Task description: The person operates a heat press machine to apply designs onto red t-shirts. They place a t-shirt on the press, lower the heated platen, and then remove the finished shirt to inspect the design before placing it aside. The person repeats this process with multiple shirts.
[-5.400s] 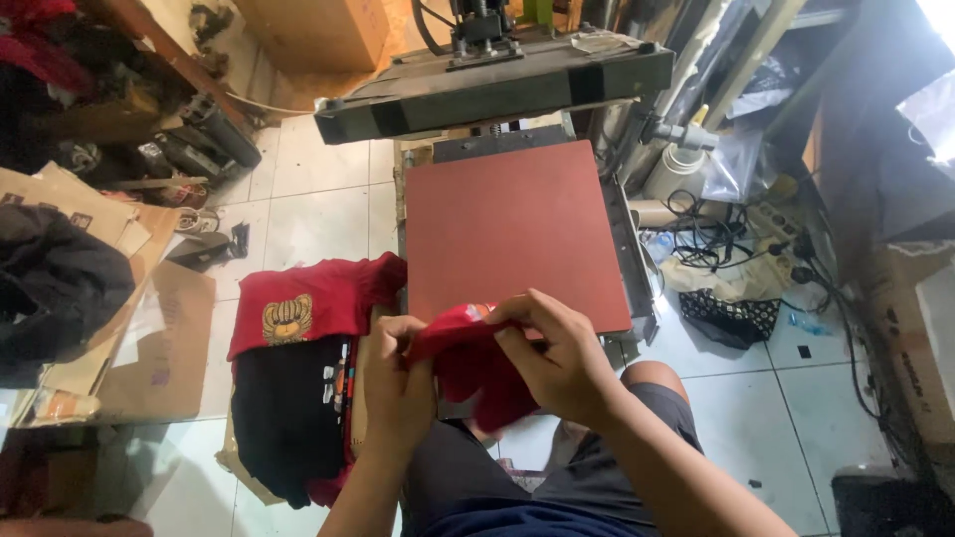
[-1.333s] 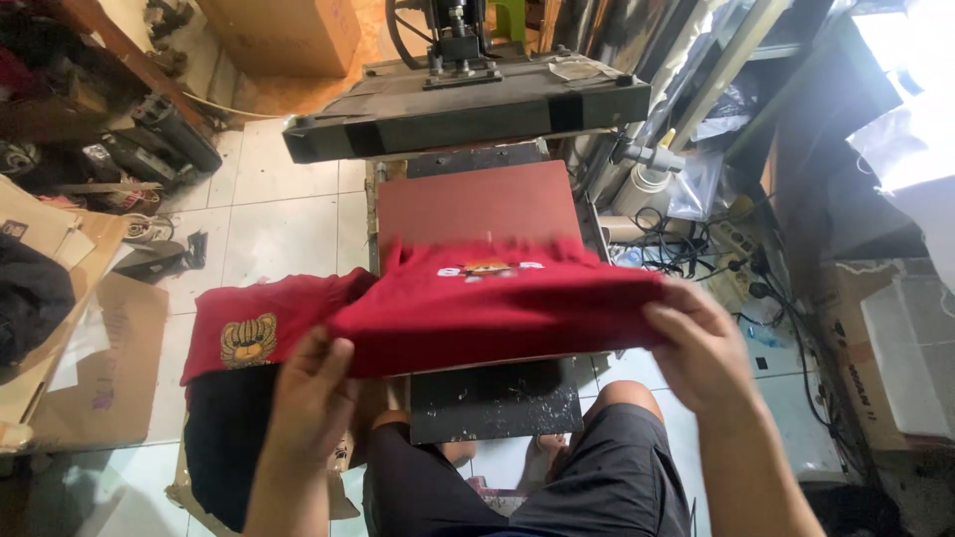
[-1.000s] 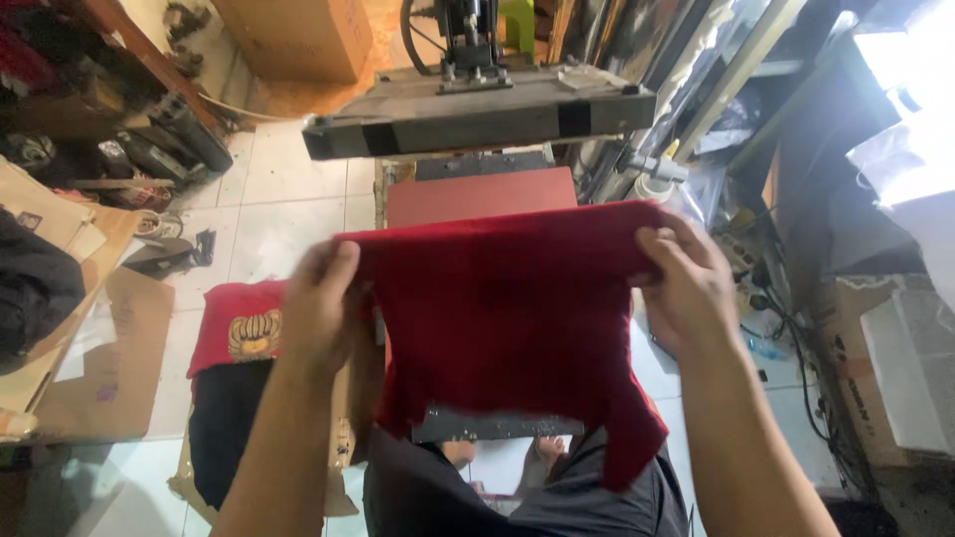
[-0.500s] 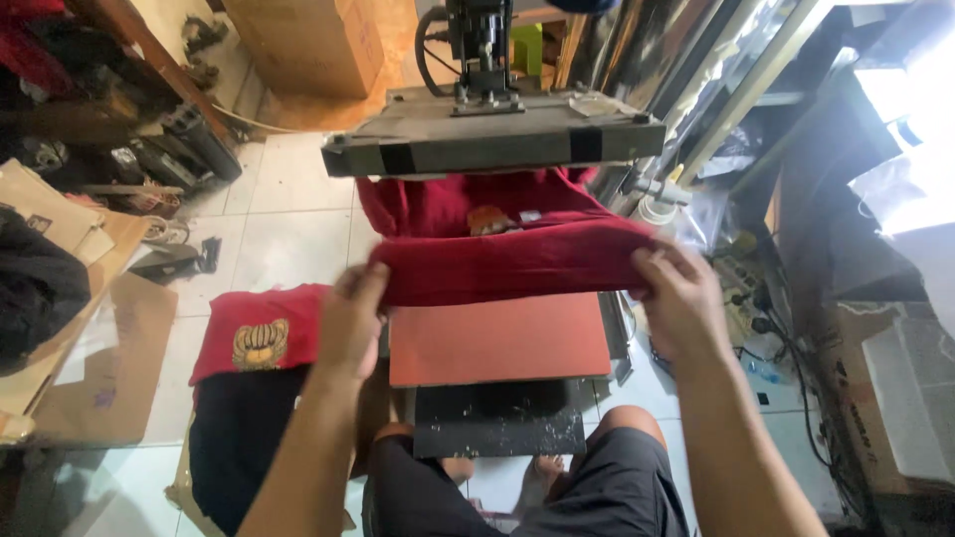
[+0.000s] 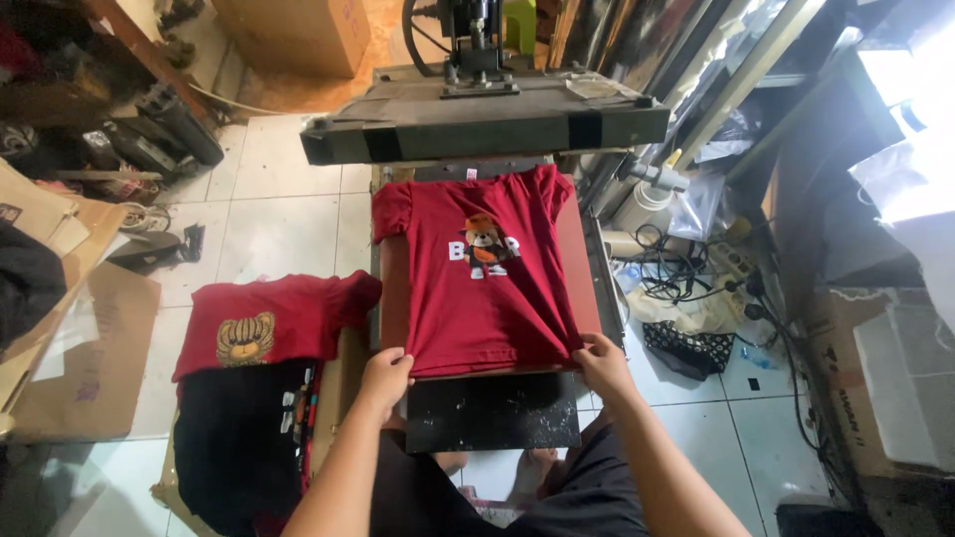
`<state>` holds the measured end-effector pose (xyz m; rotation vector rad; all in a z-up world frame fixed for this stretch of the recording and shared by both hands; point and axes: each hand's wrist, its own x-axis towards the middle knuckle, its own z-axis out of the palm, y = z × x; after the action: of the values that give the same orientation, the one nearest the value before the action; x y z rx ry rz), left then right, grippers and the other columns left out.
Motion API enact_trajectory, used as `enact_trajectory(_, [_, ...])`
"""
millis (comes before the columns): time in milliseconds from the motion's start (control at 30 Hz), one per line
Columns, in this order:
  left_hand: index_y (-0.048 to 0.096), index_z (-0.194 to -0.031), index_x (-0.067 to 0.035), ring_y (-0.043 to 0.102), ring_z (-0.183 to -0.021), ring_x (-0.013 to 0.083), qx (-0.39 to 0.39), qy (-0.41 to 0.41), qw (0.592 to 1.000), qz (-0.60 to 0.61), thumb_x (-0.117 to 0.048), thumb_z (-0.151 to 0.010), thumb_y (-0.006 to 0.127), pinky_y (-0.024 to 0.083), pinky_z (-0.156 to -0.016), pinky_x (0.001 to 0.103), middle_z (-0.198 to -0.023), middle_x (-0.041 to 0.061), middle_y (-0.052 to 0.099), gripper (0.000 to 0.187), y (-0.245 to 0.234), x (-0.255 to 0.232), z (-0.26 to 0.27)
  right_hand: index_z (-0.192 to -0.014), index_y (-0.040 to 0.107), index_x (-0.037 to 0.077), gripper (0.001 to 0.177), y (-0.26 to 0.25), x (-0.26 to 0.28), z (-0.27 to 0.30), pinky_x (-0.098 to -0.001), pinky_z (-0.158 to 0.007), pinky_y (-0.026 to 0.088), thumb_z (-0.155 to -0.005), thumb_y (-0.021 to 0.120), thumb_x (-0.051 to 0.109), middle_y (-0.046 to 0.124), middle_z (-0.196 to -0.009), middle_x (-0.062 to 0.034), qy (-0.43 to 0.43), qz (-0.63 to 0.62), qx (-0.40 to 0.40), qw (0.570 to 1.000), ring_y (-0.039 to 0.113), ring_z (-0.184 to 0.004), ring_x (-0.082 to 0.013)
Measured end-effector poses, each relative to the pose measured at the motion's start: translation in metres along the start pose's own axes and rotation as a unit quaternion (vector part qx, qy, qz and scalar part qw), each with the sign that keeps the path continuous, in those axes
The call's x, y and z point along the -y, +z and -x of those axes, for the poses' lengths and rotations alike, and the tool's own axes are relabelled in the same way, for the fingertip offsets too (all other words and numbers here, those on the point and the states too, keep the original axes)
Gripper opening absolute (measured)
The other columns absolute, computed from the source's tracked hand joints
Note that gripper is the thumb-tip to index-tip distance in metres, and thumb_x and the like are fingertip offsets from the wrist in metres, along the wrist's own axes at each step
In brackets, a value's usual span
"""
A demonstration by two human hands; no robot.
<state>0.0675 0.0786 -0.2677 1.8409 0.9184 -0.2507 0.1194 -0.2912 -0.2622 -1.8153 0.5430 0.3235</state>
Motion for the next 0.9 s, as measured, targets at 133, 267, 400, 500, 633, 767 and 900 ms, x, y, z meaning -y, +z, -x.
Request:
enact_trajectory(133, [0.076,-0.125,-0.007,0.066,-0.122,0.0365,-0.013,0.019,0.999,-0.029,-0.029,-0.086,0.067,0.053,-0.1,0.046,-0.126,0.017,0.073,0.046,-0.03,-0.01,0.026,-0.096,0.076,0.002,0.019,-0.014,-0.042,-0.036,-0.033,-0.042,0.052,-0.078,0.071,0.008,0.063,-0.069,-0.0166,0.031,-0.047,-0.026,0.998,0.061,-0.052,-0.0247])
enact_trajectory(267, [0.083,-0.096,-0.012,0.065,-0.092,0.0229,-0.015,-0.015,0.999,0.025,-0.029,-0.078,0.068,0.051,-0.082,0.039,-0.093,0.007,0.073,0.029,-0.023,0.038,0.013,-0.086,0.078,0.005,0.015,-0.016,-0.074,-0.048,-0.0333,-0.042,0.05,-0.075,0.07,0.011,0.061,-0.062,-0.0157,0.068,-0.029,-0.026,0.997,0.061,-0.052,-0.024])
enact_trajectory(400, [0.071,-0.12,-0.002,0.065,-0.088,0.0263,0.044,-0.095,0.983,0.153,-0.018,-0.082,0.07,0.062,-0.07,0.036,-0.109,0.014,0.062,0.042,-0.014,0.014,0.026,-0.092,0.076,0.0,0.021,-0.003,-0.088,-0.05,-0.0367,-0.049,0.05,-0.077,0.066,0.011,0.062,-0.071,-0.019,0.08,-0.068,-0.061,0.993,0.058,-0.063,-0.025])
enact_trajectory(500, [0.069,-0.13,-0.008,0.068,-0.076,0.0305,0.015,-0.09,0.994,0.065,-0.044,-0.089,0.076,0.061,-0.049,0.047,-0.114,0.017,0.07,0.055,-0.007,0.015,0.017,-0.111,0.074,-0.004,0.038,0.011,0.01,0.012,-0.0476,-0.067,0.057,-0.081,0.075,0.02,0.068,-0.089,-0.0264,0.082,-0.111,-0.053,0.989,0.064,-0.078,-0.0299])
enact_trajectory(633, [0.077,-0.122,-0.011,0.07,-0.114,0.0357,-0.026,0.0,0.998,-0.066,-0.048,-0.089,0.075,0.059,-0.086,0.047,-0.116,0.015,0.076,0.05,0.007,0.031,-0.004,-0.124,0.067,-0.012,0.065,0.012,-0.025,-0.022,-0.055,-0.072,0.057,-0.081,0.089,0.031,0.069,-0.103,-0.0359,0.03,-0.045,-0.047,0.997,0.069,-0.094,-0.0417])
enact_trajectory(767, [0.072,-0.125,-0.005,0.061,-0.127,0.0386,-0.015,0.023,0.999,0.042,-0.043,-0.095,0.069,0.049,-0.102,0.05,-0.129,0.022,0.068,0.049,-0.013,-0.026,0.059,-0.122,0.071,-0.006,0.043,0.003,-0.004,0.0,-0.0506,-0.079,0.056,-0.088,0.081,0.019,0.073,-0.104,-0.0272,0.018,-0.057,-0.016,0.998,0.07,-0.096,-0.035])
enact_trajectory(900, [0.077,-0.106,-0.014,0.071,-0.106,0.0316,-0.03,0.117,0.993,0.0,-0.046,-0.096,0.066,0.055,-0.09,0.046,-0.101,0.013,0.079,0.035,-0.079,-0.114,0.148,-0.128,0.07,-0.004,0.034,-0.03,0.091,0.072,-0.0566,-0.096,0.053,-0.095,0.07,0.005,0.071,-0.11,-0.031,-0.059,-0.152,0.035,0.986,0.068,-0.101,-0.0413])
